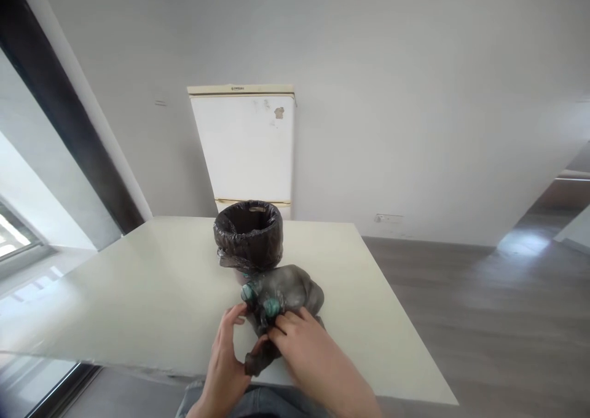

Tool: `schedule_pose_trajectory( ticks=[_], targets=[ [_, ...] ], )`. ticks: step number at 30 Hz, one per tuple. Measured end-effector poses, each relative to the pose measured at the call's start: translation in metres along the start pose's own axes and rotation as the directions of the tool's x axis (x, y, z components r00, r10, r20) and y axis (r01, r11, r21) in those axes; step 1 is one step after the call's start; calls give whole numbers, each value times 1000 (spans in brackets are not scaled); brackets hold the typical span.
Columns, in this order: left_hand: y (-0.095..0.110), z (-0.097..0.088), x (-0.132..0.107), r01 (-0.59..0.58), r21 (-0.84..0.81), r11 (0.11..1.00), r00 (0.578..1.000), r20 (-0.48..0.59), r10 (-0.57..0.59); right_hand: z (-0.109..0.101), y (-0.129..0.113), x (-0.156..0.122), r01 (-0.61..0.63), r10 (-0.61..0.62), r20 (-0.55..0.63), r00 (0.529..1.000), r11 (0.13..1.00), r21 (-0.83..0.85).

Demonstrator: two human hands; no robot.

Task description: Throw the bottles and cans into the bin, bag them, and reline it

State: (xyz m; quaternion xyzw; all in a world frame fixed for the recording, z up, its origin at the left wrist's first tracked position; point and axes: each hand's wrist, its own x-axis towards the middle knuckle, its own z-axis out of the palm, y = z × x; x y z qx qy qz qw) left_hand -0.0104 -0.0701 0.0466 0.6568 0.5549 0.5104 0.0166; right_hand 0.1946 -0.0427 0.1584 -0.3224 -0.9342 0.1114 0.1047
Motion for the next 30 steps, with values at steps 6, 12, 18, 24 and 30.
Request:
schedule_pose_trajectory(
  ticks=[6,12,18,24,30],
  targets=[
    [4,-14,9,-147,49,988,985,98,142,3,0,-9,-43,41,13,999,973,226],
    [-1,-12,8,-78,-32,996,982,168,82,6,2,-14,-144,137,47,990,906,397],
    [-6,-18,13,29,-56,998,986,167,-20,6,12,-15,-58,58,9,998,968,246],
    [-12,-28,21,14,-42,999,986,167,-7,11,28,-24,-58,69,-68,995,987,152],
    [-13,-38,18,158,-71,985,964,225,-138,22,37,-25,-48,79,-174,982,983,175]
  ],
)
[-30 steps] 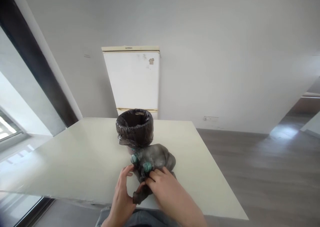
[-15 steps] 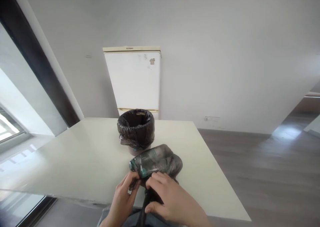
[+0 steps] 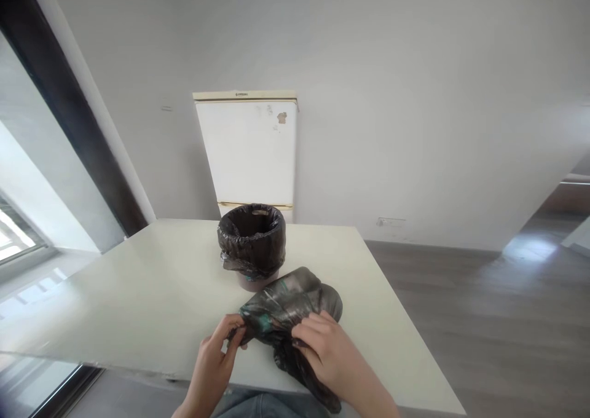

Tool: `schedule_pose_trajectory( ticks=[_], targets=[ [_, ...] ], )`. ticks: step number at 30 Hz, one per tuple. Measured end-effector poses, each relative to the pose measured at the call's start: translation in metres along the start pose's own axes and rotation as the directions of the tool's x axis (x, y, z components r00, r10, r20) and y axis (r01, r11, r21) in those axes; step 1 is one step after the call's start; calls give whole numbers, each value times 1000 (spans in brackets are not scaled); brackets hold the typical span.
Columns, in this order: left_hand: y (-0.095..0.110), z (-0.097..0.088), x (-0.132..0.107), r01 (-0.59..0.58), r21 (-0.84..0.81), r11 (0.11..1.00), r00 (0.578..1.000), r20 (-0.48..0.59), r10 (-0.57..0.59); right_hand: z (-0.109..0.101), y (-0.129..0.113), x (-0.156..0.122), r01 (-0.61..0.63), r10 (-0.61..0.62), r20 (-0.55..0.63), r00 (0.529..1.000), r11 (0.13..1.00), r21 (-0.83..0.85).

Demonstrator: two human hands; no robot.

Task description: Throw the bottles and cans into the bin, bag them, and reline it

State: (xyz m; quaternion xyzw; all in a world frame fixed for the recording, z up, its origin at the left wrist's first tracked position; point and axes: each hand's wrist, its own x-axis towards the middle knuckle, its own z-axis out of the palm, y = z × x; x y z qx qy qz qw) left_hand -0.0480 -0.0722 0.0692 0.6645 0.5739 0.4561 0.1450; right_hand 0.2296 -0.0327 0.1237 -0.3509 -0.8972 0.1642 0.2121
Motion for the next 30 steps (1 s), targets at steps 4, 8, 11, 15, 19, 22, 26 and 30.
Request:
schedule_pose_trajectory(
  ticks=[4,8,11,15,19,22,26,30],
  targets=[
    [1,0,-12,-195,-48,980,957,212,201,13,0,5,40,-36,-114,993,999,36],
    [6,20,-17,-346,44,937,921,205,331,22,-7,8,77,-43,-240,970,988,135],
    [12,34,-10,-391,144,909,920,102,379,28,-11,9,93,-42,-244,969,975,200],
    [20,33,7,-479,158,864,878,91,470,31,-9,10,92,-54,-245,968,985,146],
    [20,23,18,-519,100,849,855,61,516,27,2,10,54,-38,-291,956,997,46],
    [14,17,20,-518,64,853,855,25,518,21,12,7,-11,29,-360,933,999,53],
    [7,15,22,-525,19,851,840,-150,522,13,16,4,-134,236,-459,856,960,245],
    [10,14,28,-399,-20,917,881,-286,377,-1,20,8,-216,523,-608,597,835,506]
  ],
)
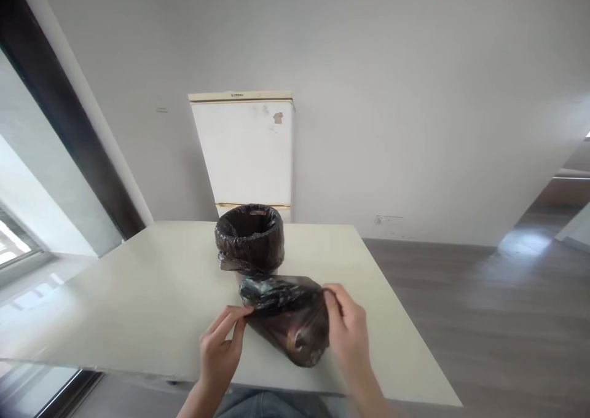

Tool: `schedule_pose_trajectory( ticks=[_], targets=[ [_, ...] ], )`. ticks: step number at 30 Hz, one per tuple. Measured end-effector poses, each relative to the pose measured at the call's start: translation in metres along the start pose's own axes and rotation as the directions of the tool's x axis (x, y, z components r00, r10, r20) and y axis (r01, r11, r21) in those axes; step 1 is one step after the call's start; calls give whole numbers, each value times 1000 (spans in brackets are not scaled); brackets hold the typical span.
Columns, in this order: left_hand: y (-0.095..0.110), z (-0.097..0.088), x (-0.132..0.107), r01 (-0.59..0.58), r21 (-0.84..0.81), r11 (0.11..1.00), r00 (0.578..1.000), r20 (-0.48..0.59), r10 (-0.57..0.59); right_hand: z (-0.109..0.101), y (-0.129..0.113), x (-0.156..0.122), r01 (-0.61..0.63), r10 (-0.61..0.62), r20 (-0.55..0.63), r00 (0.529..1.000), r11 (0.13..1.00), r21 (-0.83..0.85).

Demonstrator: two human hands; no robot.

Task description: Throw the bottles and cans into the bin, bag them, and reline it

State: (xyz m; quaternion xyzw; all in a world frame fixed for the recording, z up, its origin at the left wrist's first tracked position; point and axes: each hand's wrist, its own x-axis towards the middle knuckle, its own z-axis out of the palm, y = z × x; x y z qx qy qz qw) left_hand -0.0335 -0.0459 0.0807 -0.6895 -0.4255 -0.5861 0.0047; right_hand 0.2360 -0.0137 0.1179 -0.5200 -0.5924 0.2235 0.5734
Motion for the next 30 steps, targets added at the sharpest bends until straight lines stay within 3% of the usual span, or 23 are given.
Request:
schedule_pose_trajectory(
  ticks=[2,4,7,10,13,16,19,22,26,30],
  targets=[
    [0,1,4,104,-50,993,994,-18,-105,-1,-2,11,-100,125,-162,979,983,156],
    [-2,3,6,204,-161,966,979,29,-202,-1,-3,23,-139,235,-231,944,920,368],
    [-4,13,4,397,-344,851,917,175,-357,5,-5,39,-180,356,-176,918,768,615],
    [-4,26,4,539,-449,713,842,258,-474,13,-4,49,-261,461,-121,879,678,687],
    [1,33,10,572,-444,689,816,389,-427,17,-1,57,-272,479,-126,869,673,687],
    [8,28,20,500,-311,808,778,571,-261,15,4,66,-246,451,-131,883,681,690],
    [12,18,26,303,-141,943,695,710,-117,4,10,74,-204,407,-159,899,713,671],
    [10,9,28,77,39,996,642,763,-80,-13,17,81,-134,290,-149,945,762,633],
    [0,1,28,-135,212,968,668,741,-69,-31,34,86,-104,168,-62,984,818,565],
    [-10,1,26,-77,308,948,764,629,-142,-32,52,81,-54,80,-45,996,907,418]
  ],
)
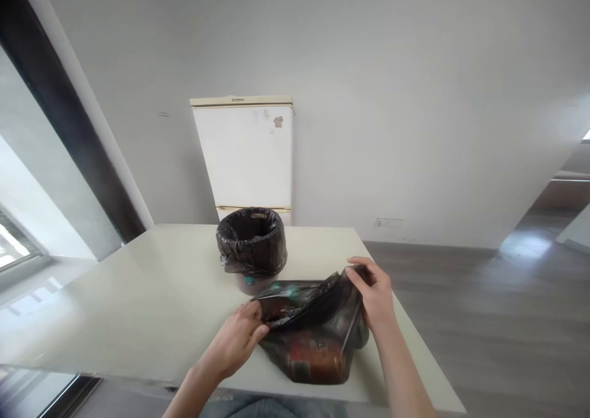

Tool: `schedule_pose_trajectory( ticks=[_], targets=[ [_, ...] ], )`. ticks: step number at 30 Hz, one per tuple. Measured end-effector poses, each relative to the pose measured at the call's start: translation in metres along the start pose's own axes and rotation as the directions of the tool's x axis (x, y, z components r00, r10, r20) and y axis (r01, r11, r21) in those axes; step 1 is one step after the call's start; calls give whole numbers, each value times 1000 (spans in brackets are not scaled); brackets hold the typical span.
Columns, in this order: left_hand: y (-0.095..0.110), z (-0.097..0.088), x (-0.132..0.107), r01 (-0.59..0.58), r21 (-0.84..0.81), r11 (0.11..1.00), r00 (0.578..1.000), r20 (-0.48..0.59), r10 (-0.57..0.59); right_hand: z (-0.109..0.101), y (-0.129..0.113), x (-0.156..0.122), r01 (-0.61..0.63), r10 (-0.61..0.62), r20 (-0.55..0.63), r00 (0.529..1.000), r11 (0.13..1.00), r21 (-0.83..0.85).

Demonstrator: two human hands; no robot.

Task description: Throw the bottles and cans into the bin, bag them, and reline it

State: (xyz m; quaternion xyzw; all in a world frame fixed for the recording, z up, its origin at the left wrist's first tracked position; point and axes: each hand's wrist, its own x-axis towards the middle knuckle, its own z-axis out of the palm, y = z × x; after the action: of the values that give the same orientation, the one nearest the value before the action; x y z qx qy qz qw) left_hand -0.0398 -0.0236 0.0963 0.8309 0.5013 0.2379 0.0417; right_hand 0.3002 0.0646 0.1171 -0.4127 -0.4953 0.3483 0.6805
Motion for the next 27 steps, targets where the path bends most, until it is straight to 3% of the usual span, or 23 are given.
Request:
schedule_pose_trajectory(
  ticks=[5,9,11,14,17,20,22,27],
  targets=[
    [-11,13,-1,131,28,991,984,-123,-127,1,11,-14,150,-155,85,984,986,68],
    [-18,20,-5,172,65,983,978,-131,-162,2,15,-20,159,-169,48,984,973,165],
    [-15,21,-8,146,78,986,984,-118,-136,1,18,-20,146,-156,46,987,975,170],
    [-1,18,-12,56,42,998,980,-193,-47,0,22,-23,125,-132,176,975,991,52],
    [22,16,-12,-41,-35,999,963,-269,30,-3,22,-31,201,-161,341,926,976,-85],
    [42,20,-6,-119,-142,983,977,-192,90,0,15,-41,344,-255,419,871,927,-151],
    [49,26,1,-112,-207,972,988,-125,87,7,10,-47,432,-316,441,840,881,-192],
    [51,36,15,-115,-147,982,991,-91,102,23,3,-59,638,-407,527,747,662,-393]
  ],
)
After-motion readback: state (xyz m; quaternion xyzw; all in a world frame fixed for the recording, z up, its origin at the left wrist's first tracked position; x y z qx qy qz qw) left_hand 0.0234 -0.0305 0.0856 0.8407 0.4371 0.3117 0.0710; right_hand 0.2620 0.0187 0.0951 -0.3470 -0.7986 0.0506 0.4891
